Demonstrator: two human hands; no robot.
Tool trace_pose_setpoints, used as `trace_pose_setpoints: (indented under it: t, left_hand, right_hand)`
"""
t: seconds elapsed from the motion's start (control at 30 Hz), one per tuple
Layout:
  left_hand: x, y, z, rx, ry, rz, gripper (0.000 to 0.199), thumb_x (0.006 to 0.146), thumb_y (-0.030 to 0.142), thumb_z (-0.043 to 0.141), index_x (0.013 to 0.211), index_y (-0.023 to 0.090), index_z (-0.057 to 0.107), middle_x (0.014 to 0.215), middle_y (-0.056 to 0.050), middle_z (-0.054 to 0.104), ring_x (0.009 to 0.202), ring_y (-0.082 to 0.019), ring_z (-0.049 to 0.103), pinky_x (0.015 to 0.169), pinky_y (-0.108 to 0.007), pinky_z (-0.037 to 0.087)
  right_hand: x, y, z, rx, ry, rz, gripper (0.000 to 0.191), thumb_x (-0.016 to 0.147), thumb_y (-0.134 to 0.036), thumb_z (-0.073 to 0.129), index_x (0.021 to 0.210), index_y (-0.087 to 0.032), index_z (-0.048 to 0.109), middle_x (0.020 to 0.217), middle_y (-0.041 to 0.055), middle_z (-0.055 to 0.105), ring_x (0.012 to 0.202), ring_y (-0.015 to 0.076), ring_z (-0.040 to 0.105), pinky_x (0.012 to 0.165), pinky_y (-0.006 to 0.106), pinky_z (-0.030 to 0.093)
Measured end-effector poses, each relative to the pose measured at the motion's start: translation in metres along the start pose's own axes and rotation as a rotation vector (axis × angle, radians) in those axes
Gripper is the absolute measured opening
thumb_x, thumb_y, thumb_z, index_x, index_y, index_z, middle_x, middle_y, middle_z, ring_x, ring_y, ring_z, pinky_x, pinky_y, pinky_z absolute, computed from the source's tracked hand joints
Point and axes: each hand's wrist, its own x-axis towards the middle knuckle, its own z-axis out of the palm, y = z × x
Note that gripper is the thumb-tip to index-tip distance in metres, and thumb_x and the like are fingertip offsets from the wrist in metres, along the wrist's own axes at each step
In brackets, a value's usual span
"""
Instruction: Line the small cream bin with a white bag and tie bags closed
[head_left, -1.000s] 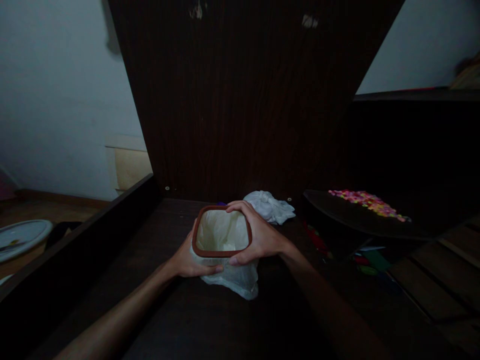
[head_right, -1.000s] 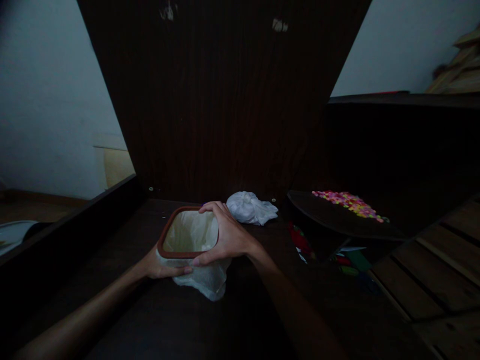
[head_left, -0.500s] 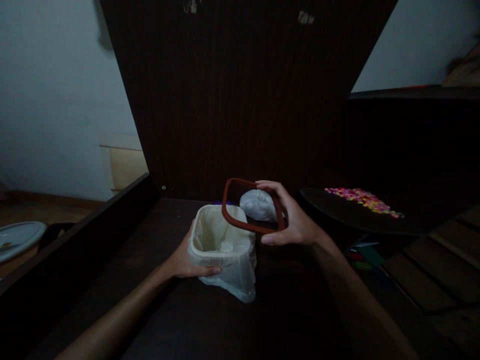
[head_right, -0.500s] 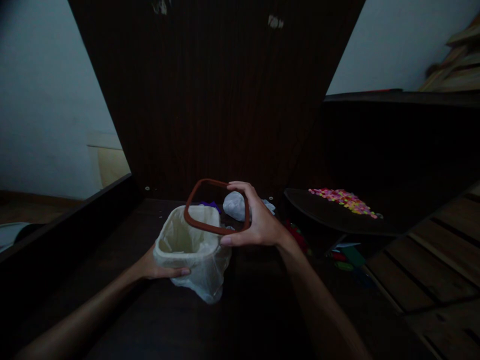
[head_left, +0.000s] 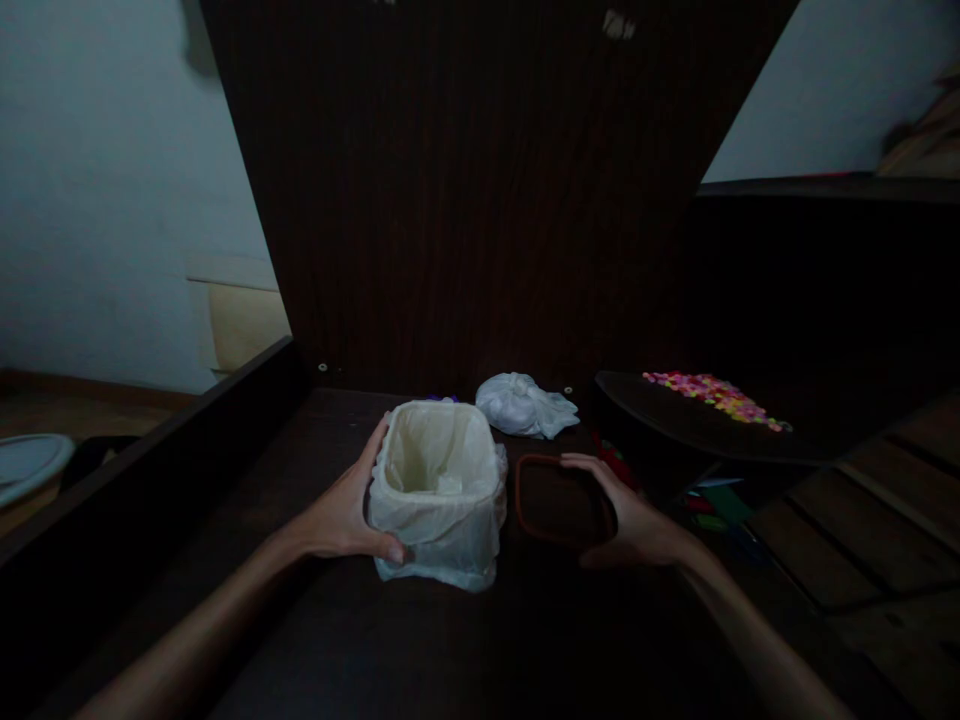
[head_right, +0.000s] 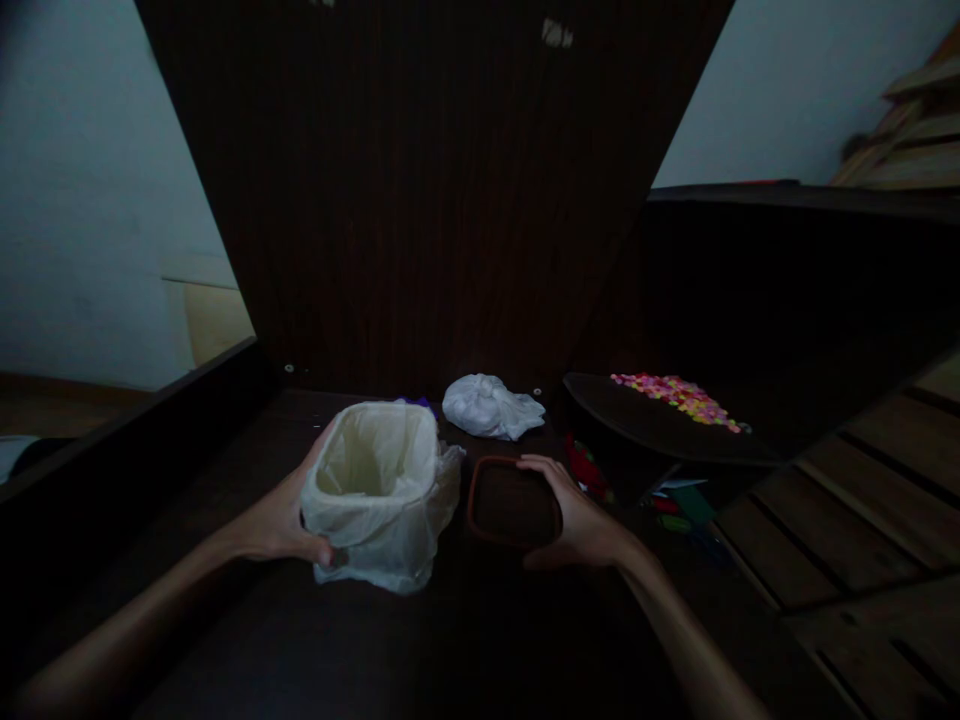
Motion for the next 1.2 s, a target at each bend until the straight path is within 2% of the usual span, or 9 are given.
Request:
trace_pose_setpoints:
  t: [0.2, 0.3, 0.37, 0.47, 0.63, 0.77, 0.97, 1.07, 1.2]
  left_hand:
    - [-0.016, -0.004, -0.020, -0.065, -0.017, -0.034, 0.160, 0.043, 0.084, 0.080, 0.163, 0.027, -0.008, 0.172, -0.016, -0.007, 0.157, -0.044, -0.001, 0.126, -0.059, 0.005]
    - [-0.028, -0.010, -0.033, -0.024, -0.035, -0.081, 0.129, 0.069, 0.082, 0.069, 0.164, 0.028, 0.001, 0.172, -0.011, -0.006, 0.157, -0.041, 0.001, 0.126, -0.059, 0.007]
    - [-0.035, -0.013, -0.041, 0.061, -0.034, -0.185, 0.100, 0.087, 0.070, 0.060, 0.164, 0.031, 0.009, 0.173, -0.008, 0.003, 0.158, -0.037, 0.008, 0.126, -0.058, 0.011]
    - [-0.041, -0.019, -0.045, 0.291, -0.011, -0.297, 0.078, 0.093, 0.058, 0.059, 0.160, 0.033, 0.028, 0.169, -0.005, 0.022, 0.156, -0.037, 0.015, 0.125, -0.061, 0.016]
    - [-0.045, -0.031, -0.036, 0.566, 0.016, -0.288, 0.068, 0.092, 0.053, 0.058, 0.152, 0.021, 0.048, 0.163, -0.011, 0.036, 0.153, -0.038, 0.021, 0.122, -0.060, 0.025]
    - [-0.043, -0.030, -0.030, 0.596, 0.046, -0.239, 0.066, 0.090, 0.056, 0.062, 0.146, 0.022, 0.056, 0.157, -0.011, 0.046, 0.151, -0.037, 0.030, 0.120, -0.055, 0.033]
    - [-0.029, 0.006, -0.028, 0.372, 0.108, -0.260, 0.060, 0.094, 0.066, 0.049, 0.134, 0.024, 0.066, 0.140, -0.010, 0.066, 0.133, -0.036, 0.059, 0.114, -0.053, 0.044]
    - [-0.025, 0.020, -0.025, 0.127, 0.171, -0.284, 0.064, 0.094, 0.069, 0.049, 0.140, 0.025, 0.061, 0.138, -0.011, 0.068, 0.129, -0.034, 0.063, 0.113, -0.049, 0.046]
    - [-0.026, 0.024, -0.018, -0.238, 0.175, -0.329, 0.074, 0.095, 0.070, 0.047, 0.154, 0.025, 0.041, 0.146, -0.015, 0.060, 0.128, -0.035, 0.063, 0.109, -0.052, 0.049]
  right_hand:
    - [0.002, 0.011, 0.010, -0.029, -0.102, -0.002, 0.119, 0.049, -0.051, 0.093, 0.149, -0.017, 0.038, 0.160, 0.0221, 0.029, 0.150, 0.0416, 0.028, 0.124, 0.059, 0.023]
    - [0.003, 0.015, 0.013, -0.041, -0.140, -0.004, 0.124, 0.050, -0.055, 0.092, 0.153, -0.019, 0.035, 0.163, 0.0223, 0.023, 0.153, 0.0426, 0.022, 0.124, 0.061, 0.020]
    - [0.004, 0.017, 0.016, -0.064, -0.164, 0.011, 0.127, 0.049, -0.056, 0.093, 0.155, -0.017, 0.034, 0.165, 0.0237, 0.020, 0.154, 0.0430, 0.017, 0.125, 0.062, 0.019]
    - [0.004, 0.019, 0.017, -0.060, -0.189, 0.027, 0.127, 0.050, -0.056, 0.093, 0.156, -0.017, 0.035, 0.167, 0.0234, 0.018, 0.156, 0.0432, 0.009, 0.124, 0.065, 0.015]
    - [0.002, 0.018, 0.016, 0.013, -0.142, 0.013, 0.121, 0.050, -0.057, 0.094, 0.155, -0.028, 0.041, 0.170, 0.0159, 0.017, 0.156, 0.0443, -0.002, 0.120, 0.073, 0.009]
    - [0.007, -0.001, 0.019, 0.040, -0.033, -0.037, 0.096, 0.066, -0.057, 0.087, 0.150, -0.031, 0.049, 0.168, 0.0117, 0.025, 0.157, 0.0392, 0.006, 0.122, 0.070, 0.013]
    - [0.019, -0.059, 0.040, 0.043, -0.019, -0.094, 0.075, 0.080, -0.058, 0.076, 0.145, -0.027, 0.057, 0.158, 0.0111, 0.046, 0.155, 0.0375, 0.023, 0.124, 0.069, 0.000]
    - [0.025, -0.076, 0.056, 0.119, 0.061, 0.013, 0.077, 0.083, -0.064, 0.069, 0.146, -0.023, 0.055, 0.153, 0.0136, 0.051, 0.156, 0.0390, 0.016, 0.121, 0.073, -0.004]
    - [0.032, -0.086, 0.074, 0.457, 0.140, 0.071, 0.078, 0.090, -0.071, 0.054, 0.150, -0.023, 0.049, 0.133, 0.0141, 0.069, 0.149, 0.0372, 0.037, 0.122, 0.071, 0.011]
